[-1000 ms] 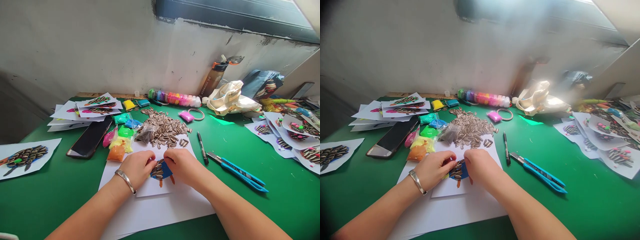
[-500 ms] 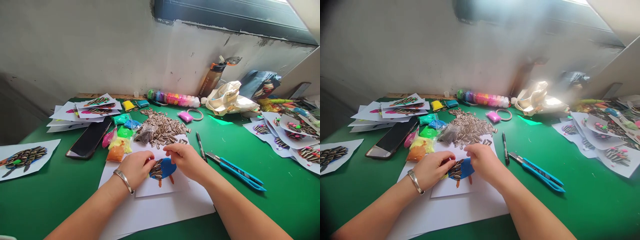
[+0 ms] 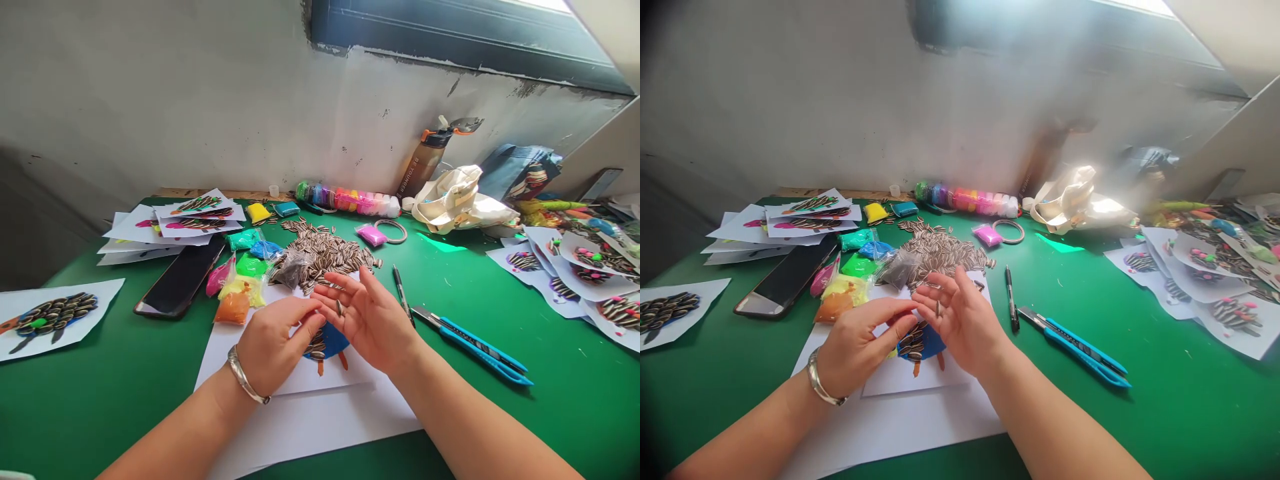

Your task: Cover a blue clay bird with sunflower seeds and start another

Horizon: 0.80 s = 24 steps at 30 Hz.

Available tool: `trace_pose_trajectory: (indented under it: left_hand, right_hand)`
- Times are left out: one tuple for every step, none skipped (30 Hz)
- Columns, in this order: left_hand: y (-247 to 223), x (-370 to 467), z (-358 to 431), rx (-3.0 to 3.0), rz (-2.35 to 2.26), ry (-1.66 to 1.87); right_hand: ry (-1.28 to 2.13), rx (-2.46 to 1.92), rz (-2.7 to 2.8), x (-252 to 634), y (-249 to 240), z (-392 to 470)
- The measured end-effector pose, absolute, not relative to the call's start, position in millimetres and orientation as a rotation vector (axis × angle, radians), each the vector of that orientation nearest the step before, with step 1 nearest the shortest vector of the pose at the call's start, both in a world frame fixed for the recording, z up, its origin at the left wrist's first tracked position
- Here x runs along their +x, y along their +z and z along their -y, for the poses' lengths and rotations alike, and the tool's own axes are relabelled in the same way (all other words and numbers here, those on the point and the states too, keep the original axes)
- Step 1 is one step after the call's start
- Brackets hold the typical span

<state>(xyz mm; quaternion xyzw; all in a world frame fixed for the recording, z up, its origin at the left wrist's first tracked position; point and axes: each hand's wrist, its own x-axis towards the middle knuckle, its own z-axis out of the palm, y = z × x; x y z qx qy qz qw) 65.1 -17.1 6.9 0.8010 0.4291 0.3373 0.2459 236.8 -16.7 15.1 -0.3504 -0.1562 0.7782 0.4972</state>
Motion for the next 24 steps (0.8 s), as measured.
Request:
trace_pose_trajectory:
  left_hand:
    - [5.4, 66.4, 18.8, 2.239, -1.122, 0.937]
    - [3.8, 67.5, 19.9, 2.297, -1.09, 0.94]
    - [2.1, 68.2, 20.7, 2.355, -1.078, 0.943]
    - [0.5, 68.7, 21.0, 2.411, -1.081, 0.943]
    - [-0.9, 68.8, 21.0, 2.462, -1.087, 0.947]
    - [-2.1, 68.7, 20.7, 2.506, -1.093, 0.959]
    - [-3.0, 68.5, 20.4, 2.54, -1.095, 0.979]
    - [-3.6, 68.2, 20.0, 2.566, -1.098, 1.007]
    - [-4.0, 67.9, 19.5, 2.586, -1.1, 1.037]
    - [-4.0, 67.8, 19.1, 2.599, -1.1, 1.066]
    - [-3.8, 67.7, 18.7, 2.605, -1.098, 1.091]
    - [-3.4, 67.8, 18.4, 2.605, -1.09, 1.104]
    - [-2.9, 67.9, 18.2, 2.596, -1.082, 1.109]
    - [-2.5, 68.0, 18.1, 2.58, -1.078, 1.109]
    - [-2.0, 68.1, 18.3, 2.56, -1.08, 1.107]
    - [-1.6, 68.0, 18.6, 2.543, -1.094, 1.093]
    - [-1.2, 67.8, 19.2, 2.531, -1.12, 1.073]
    - [-0.9, 67.4, 19.9, 2.527, -1.155, 1.044]
    - [-0.4, 66.9, 20.6, 2.529, -1.192, 1.01]
    - [0.2, 66.3, 21.3, 2.53, -1.23, 0.975]
    - [1.1, 65.6, 21.7, 2.525, -1.268, 0.947]
    - [2.4, 64.8, 21.8, 2.508, -1.305, 0.929]
    - [4.1, 64.0, 21.4, 2.474, -1.342, 0.921]
    - [6.1, 63.2, 20.5, 2.416, -1.379, 0.909]
  right_hand:
    - [1.914, -0.833, 0.368, 234.2, 16.4, 19.9]
    - [1.94, -0.813, 0.367, 231.8, 17.8, 23.3]
    - [1.962, -0.795, 0.371, 229.7, 19.1, 26.4]
    - [1.978, -0.781, 0.378, 228.1, 20.4, 29.3]
    - [1.99, -0.77, 0.383, 226.9, 21.5, 31.7]
    - [2.0, -0.76, 0.386, 226.2, 22.5, 33.4]
    - [2.01, -0.748, 0.386, 225.9, 23.3, 34.5]
    - [2.018, -0.731, 0.386, 225.9, 23.8, 35.1]
    - [2.027, -0.709, 0.385, 226.3, 24.1, 35.1]
    - [2.035, -0.684, 0.387, 226.9, 24.1, 34.8]
    - [2.04, -0.661, 0.389, 227.5, 24.0, 34.2]
    - [2.04, -0.643, 0.391, 228.1, 23.8, 33.7]
    - [2.037, -0.63, 0.392, 228.6, 23.5, 33.1]
    - [2.032, -0.623, 0.391, 229.0, 23.1, 32.8]
    - [2.025, -0.619, 0.392, 229.2, 22.6, 32.6]
    - [2.019, -0.618, 0.396, 229.2, 22.1, 32.7]
    - [2.016, -0.618, 0.404, 229.0, 21.6, 32.8]
    - [2.014, -0.62, 0.418, 228.7, 21.1, 33.1]
    - [2.012, -0.621, 0.439, 228.3, 20.7, 33.3]
    - [2.011, -0.62, 0.468, 228.0, 20.3, 33.4]
    - [2.01, -0.62, 0.504, 227.8, 19.9, 33.5]
    - [2.006, -0.622, 0.548, 227.7, 19.4, 33.4]
    - [2.0, -0.637, 0.606, 227.9, 18.9, 33.2]
    - [1.987, -0.675, 0.683, 228.2, 18.1, 33.0]
